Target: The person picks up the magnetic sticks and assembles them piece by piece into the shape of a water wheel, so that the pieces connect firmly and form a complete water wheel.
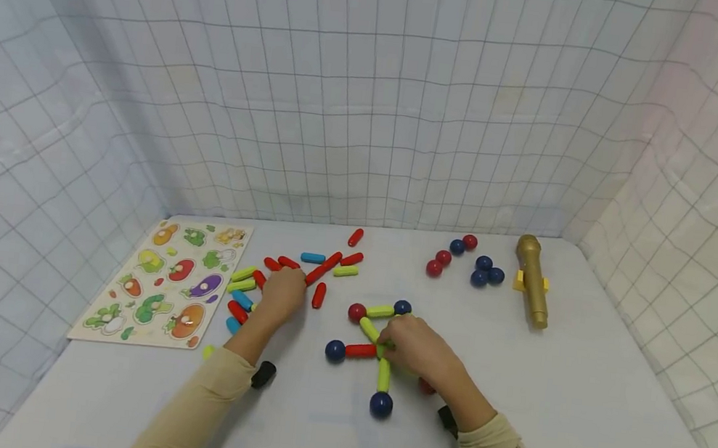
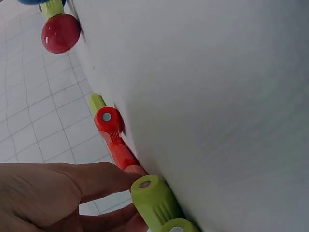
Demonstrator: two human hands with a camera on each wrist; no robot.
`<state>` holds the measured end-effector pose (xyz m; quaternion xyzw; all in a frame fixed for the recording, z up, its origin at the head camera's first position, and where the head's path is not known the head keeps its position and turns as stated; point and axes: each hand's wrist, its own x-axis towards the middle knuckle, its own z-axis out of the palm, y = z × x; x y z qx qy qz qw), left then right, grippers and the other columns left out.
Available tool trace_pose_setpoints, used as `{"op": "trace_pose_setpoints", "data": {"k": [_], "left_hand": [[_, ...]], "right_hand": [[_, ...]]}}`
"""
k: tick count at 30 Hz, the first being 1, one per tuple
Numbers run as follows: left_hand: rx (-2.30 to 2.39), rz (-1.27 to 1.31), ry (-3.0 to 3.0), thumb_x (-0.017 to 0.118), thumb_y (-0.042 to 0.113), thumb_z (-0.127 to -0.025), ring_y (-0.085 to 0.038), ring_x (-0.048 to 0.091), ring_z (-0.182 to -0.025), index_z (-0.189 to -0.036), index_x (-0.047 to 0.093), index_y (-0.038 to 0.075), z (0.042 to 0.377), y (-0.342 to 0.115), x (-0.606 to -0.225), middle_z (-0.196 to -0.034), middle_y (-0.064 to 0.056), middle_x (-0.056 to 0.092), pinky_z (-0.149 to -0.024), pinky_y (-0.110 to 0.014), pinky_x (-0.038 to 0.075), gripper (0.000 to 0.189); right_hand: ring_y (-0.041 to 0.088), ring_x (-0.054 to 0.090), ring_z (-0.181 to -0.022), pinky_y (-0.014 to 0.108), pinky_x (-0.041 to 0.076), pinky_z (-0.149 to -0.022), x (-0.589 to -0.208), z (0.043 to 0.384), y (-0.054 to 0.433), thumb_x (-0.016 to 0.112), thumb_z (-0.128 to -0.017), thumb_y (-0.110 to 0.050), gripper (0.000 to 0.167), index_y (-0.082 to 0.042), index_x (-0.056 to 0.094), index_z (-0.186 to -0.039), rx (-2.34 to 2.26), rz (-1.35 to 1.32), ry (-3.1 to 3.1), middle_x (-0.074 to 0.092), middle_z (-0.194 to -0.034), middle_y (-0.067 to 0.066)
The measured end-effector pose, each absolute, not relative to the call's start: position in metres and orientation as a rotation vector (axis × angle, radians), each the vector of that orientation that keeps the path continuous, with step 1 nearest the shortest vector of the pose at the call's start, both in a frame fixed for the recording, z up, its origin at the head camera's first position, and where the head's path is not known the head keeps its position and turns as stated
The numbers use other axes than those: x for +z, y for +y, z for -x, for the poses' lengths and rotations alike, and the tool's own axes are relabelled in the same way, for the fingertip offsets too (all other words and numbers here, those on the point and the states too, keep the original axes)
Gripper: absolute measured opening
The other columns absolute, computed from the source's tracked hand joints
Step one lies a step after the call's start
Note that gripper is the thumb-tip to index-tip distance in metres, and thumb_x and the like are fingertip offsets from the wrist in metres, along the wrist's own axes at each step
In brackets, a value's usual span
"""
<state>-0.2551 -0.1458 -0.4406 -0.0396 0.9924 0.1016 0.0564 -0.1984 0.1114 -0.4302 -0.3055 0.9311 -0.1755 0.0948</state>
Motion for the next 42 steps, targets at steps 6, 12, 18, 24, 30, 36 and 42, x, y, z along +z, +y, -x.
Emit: {"op": "trace_pose_setpoints", "data": {"k": [6,12,18,24,30,36,42], "left_hand": [[0.108,0.046,3.052,0.070,0.013,-0.089,-0.033,0.061,-0.086,-0.124,0.063,0.000,0.255,-0.146,-0.442,-0.101,-0.023,0.065,-0.084,-0.043,0.058,0.039],[0.472,0.088,3.056,0.063,0.020,-0.095,-0.033,0.061,-0.095,-0.133,0.056,-0.001,0.249,-0.143,-0.435,-0.108,-0.023,0.065,-0.084,-0.040,0.056,0.044],[0.945,0.010,2.815,0.072,0.028,-0.087,-0.019,0.059,-0.085,-0.114,0.071,0.003,0.239,-0.124,-0.427,-0.099,-0.009,0.072,-0.070,-0.028,0.054,0.037],[0.974,0.015,2.718,0.073,0.027,-0.086,-0.018,0.061,-0.081,-0.114,0.072,0.004,0.236,-0.108,-0.428,-0.088,-0.005,0.072,-0.071,-0.028,0.054,0.036],[0.968,0.022,2.681,0.074,0.026,-0.086,-0.016,0.060,-0.075,-0.111,0.072,0.003,0.235,-0.102,-0.434,-0.082,-0.003,0.071,-0.067,-0.025,0.052,0.034],[0.951,-0.012,2.685,0.073,0.024,-0.086,-0.017,0.060,-0.079,-0.112,0.072,0.002,0.235,-0.098,-0.437,-0.093,-0.006,0.072,-0.071,-0.027,0.054,0.034],[0.870,-0.090,2.647,0.072,0.023,-0.087,-0.017,0.056,-0.076,-0.107,0.074,0.003,0.237,-0.092,-0.436,-0.084,-0.004,0.069,-0.066,-0.024,0.049,0.028]], "right_hand": [[0.010,0.061,-0.080,0.021,0.056,-0.074,-0.430,0.202,0.113,0.079,-0.080,-0.013,0.022,-0.009,0.078,-0.102,-0.524,0.893,2.771,0.076,-0.095,0.004],[0.010,0.061,-0.077,0.021,0.057,-0.074,-0.428,0.202,0.113,0.079,-0.081,-0.013,0.022,-0.009,0.078,-0.103,-0.539,0.876,2.759,0.076,-0.095,0.004],[0.009,0.061,-0.078,0.020,0.056,-0.073,-0.429,0.201,0.113,0.079,-0.081,-0.014,0.022,-0.009,0.078,-0.102,-0.534,0.881,2.752,0.076,-0.094,0.003],[0.009,0.060,-0.075,0.019,0.055,-0.072,-0.428,0.201,0.113,0.079,-0.081,-0.014,0.021,-0.009,0.078,-0.101,-0.525,0.885,2.768,0.076,-0.091,0.003],[0.009,0.057,-0.073,0.018,0.053,-0.069,-0.430,0.202,0.112,0.078,-0.081,-0.015,0.019,-0.008,0.078,-0.099,-0.521,0.892,2.763,0.075,-0.089,0.003],[0.009,0.054,-0.072,0.017,0.051,-0.067,-0.430,0.201,0.112,0.079,-0.081,-0.016,0.020,-0.009,0.078,-0.099,-0.512,0.888,2.769,0.072,-0.085,0.001],[0.008,0.056,-0.073,0.018,0.053,-0.070,-0.432,0.201,0.112,0.079,-0.081,-0.016,0.021,-0.010,0.078,-0.101,-0.510,0.880,2.761,0.075,-0.090,0.001]]}}
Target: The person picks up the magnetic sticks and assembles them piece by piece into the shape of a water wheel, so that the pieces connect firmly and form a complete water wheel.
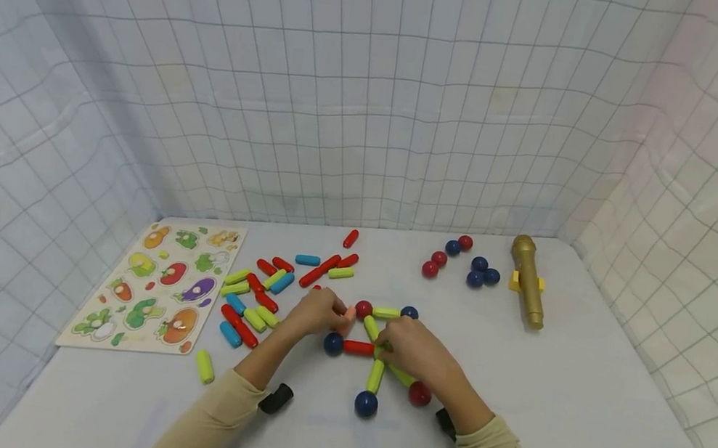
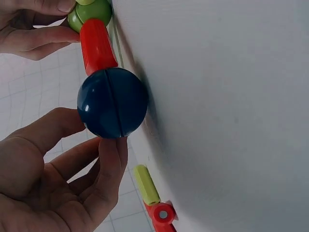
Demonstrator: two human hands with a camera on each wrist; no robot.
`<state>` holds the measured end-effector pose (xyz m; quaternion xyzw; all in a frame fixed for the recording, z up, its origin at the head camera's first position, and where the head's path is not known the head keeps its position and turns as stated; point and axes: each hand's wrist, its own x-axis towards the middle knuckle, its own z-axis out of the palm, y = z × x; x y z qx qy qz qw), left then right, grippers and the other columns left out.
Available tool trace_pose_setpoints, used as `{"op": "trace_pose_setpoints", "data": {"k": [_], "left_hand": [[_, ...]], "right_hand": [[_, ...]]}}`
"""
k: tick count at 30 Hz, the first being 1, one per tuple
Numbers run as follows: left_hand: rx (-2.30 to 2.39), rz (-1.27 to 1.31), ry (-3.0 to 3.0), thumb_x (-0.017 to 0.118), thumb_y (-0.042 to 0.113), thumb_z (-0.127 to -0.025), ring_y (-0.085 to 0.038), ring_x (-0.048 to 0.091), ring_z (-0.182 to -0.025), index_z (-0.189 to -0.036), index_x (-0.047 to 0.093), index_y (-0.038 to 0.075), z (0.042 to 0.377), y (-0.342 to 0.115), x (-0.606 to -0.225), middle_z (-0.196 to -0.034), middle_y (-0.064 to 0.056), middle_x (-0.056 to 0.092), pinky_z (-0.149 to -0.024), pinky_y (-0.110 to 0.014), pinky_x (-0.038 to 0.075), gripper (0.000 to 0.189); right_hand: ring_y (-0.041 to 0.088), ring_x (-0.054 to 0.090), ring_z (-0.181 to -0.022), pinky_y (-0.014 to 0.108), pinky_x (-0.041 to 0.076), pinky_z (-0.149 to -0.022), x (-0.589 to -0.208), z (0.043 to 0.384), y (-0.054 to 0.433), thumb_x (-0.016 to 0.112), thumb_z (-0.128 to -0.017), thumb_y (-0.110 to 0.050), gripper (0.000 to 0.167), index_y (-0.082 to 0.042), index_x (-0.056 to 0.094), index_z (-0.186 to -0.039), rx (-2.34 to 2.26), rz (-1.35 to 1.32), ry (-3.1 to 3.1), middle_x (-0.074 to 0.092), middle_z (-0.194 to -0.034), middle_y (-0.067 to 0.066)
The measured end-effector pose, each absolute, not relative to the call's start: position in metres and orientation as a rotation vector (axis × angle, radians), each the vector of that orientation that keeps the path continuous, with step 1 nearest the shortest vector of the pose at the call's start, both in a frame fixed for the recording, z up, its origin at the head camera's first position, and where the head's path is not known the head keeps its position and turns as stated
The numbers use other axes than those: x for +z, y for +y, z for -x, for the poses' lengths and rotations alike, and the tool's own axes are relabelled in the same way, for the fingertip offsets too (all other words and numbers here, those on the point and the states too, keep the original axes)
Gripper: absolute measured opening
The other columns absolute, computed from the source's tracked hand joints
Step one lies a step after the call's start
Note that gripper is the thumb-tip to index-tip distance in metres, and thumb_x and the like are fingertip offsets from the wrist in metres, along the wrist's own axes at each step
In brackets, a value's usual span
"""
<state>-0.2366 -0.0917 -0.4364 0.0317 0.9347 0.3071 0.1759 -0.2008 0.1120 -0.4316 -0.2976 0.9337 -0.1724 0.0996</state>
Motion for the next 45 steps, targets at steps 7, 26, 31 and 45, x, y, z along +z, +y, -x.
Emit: {"op": "trace_pose_setpoints", "data": {"k": [7,26,31,45], "left_hand": [[0.808,-0.131,2.612,0.072,0.020,-0.086,-0.016,0.053,-0.072,-0.099,0.077,0.004,0.238,-0.090,-0.436,-0.073,-0.001,0.062,-0.060,-0.023,0.041,0.021],[0.725,0.095,2.836,0.070,0.022,-0.089,-0.016,0.054,-0.068,-0.096,0.073,0.002,0.177,-0.184,-0.419,-0.076,-0.003,0.065,-0.059,-0.024,0.047,0.021],[0.452,0.281,2.903,0.075,0.025,-0.084,-0.018,0.048,-0.056,-0.078,0.064,-0.002,0.148,-0.222,-0.409,-0.060,-0.005,0.050,-0.051,-0.025,0.038,0.030],[0.350,0.206,2.896,0.079,0.013,-0.078,-0.021,0.051,-0.065,-0.093,0.064,-0.008,0.145,-0.229,-0.415,-0.070,-0.010,0.059,-0.057,-0.030,0.046,0.030]], "right_hand": [[0.007,0.056,-0.070,0.017,0.052,-0.069,-0.431,0.199,0.107,0.078,-0.082,-0.016,0.020,-0.010,0.078,-0.101,-0.511,0.870,2.755,0.076,-0.090,0.001],[0.012,0.055,-0.083,0.024,0.054,-0.073,-0.428,0.196,0.114,0.076,-0.081,-0.007,0.025,-0.010,0.076,-0.107,-0.524,0.827,2.716,0.070,-0.100,0.002],[0.012,0.053,-0.075,0.019,0.047,-0.060,-0.427,0.198,0.112,0.077,-0.080,-0.008,0.024,-0.011,0.077,-0.104,-0.537,0.776,2.721,0.072,-0.093,0.001],[0.011,0.052,-0.070,0.020,0.047,-0.061,-0.429,0.201,0.112,0.080,-0.079,-0.014,0.022,-0.010,0.078,-0.100,-0.549,0.768,2.770,0.070,-0.082,0.000]]}}
